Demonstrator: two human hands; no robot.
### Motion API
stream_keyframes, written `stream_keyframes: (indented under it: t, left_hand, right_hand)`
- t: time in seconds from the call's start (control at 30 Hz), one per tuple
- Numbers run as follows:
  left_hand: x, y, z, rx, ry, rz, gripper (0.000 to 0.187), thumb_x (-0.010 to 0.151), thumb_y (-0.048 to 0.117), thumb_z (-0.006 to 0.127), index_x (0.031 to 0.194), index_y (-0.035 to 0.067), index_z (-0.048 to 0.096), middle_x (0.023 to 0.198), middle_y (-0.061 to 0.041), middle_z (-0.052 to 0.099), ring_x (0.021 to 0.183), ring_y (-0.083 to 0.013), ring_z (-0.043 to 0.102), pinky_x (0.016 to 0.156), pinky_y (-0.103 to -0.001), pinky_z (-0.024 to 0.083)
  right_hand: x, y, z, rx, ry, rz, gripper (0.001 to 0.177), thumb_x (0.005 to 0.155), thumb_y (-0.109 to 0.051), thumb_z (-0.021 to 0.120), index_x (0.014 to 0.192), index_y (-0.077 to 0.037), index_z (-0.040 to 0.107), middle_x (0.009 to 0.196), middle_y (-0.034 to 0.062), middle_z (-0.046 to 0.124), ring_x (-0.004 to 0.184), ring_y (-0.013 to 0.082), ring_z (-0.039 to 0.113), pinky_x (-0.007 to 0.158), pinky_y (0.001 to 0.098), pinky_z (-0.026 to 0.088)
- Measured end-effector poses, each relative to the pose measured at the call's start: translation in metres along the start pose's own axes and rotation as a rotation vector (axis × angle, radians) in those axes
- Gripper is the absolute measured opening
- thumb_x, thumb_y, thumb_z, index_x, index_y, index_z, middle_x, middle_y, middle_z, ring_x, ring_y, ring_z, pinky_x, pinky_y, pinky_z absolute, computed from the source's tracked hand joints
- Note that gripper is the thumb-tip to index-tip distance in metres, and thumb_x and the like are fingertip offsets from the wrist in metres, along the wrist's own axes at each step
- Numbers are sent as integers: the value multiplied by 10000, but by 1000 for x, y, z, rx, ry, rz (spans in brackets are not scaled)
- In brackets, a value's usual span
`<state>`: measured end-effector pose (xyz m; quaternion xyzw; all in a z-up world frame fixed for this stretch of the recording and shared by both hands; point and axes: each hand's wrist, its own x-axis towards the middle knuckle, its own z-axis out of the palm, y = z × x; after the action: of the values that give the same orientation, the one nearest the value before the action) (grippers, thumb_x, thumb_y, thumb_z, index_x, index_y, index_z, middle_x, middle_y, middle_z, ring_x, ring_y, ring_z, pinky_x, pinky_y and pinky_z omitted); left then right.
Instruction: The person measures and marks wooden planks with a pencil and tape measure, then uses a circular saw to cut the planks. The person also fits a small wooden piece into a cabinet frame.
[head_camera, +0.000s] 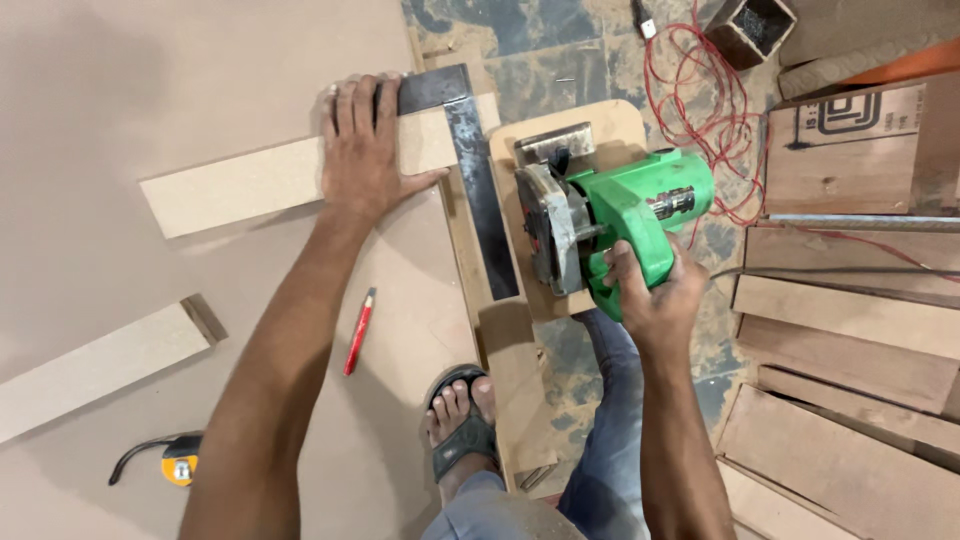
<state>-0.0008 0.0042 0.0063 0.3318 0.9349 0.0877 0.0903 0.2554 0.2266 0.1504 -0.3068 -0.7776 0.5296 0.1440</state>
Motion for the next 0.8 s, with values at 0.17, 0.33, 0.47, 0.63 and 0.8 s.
stream_keyframes:
  t: [0.17, 0.33, 0.47, 0.63, 0.8]
  left_hand:
    - [-1, 0, 1, -24, 0, 1, 1348, 625, 808, 810, 1590, 81, 213, 1512, -183, 290, 1479, -359, 212, 1245, -584, 108]
    - [-1, -1, 0, -47, 39, 26, 1332, 649, 788, 823, 1597, 69, 225, 1517, -181, 300, 1481, -361, 226, 1255, -596, 129]
    - [-5, -1, 1, -57, 46, 29, 1322, 645, 788, 832, 1581, 66, 241, 1512, -182, 308, 1470, -369, 227, 1243, -609, 147]
    - [-5, -3, 3, -68, 68, 34, 1307, 677, 770, 843, 1600, 66, 242, 1545, -175, 302, 1488, -372, 221, 1250, -616, 168]
    - [-3, -3, 9, -78, 78, 31, 1336, 637, 783, 835, 1588, 62, 234, 1538, -194, 283, 1469, -385, 202, 1227, -619, 157]
  right_hand:
    - [-1, 6, 9, -64, 3, -66, 161, 1043, -102, 653, 1020, 56, 672, 843, 61, 705, 676, 115, 665, 636, 269, 529]
    - [5, 5, 15, -54, 12, -55, 174, 1038, -110, 654, 1052, 63, 671, 839, 64, 703, 676, 113, 658, 626, 266, 532]
    - [10, 1, 17, -82, 29, -10, 166, 1030, -101, 644, 1052, 63, 662, 815, 59, 704, 664, 111, 670, 603, 267, 536]
    - [22, -5, 23, -142, 10, -51, 143, 1063, -61, 638, 998, 65, 660, 782, 69, 683, 666, 117, 651, 605, 280, 519]
    - [31, -11, 29, -72, 3, -43, 131, 1057, -65, 629, 1029, 62, 645, 833, 68, 694, 664, 113, 660, 588, 268, 516]
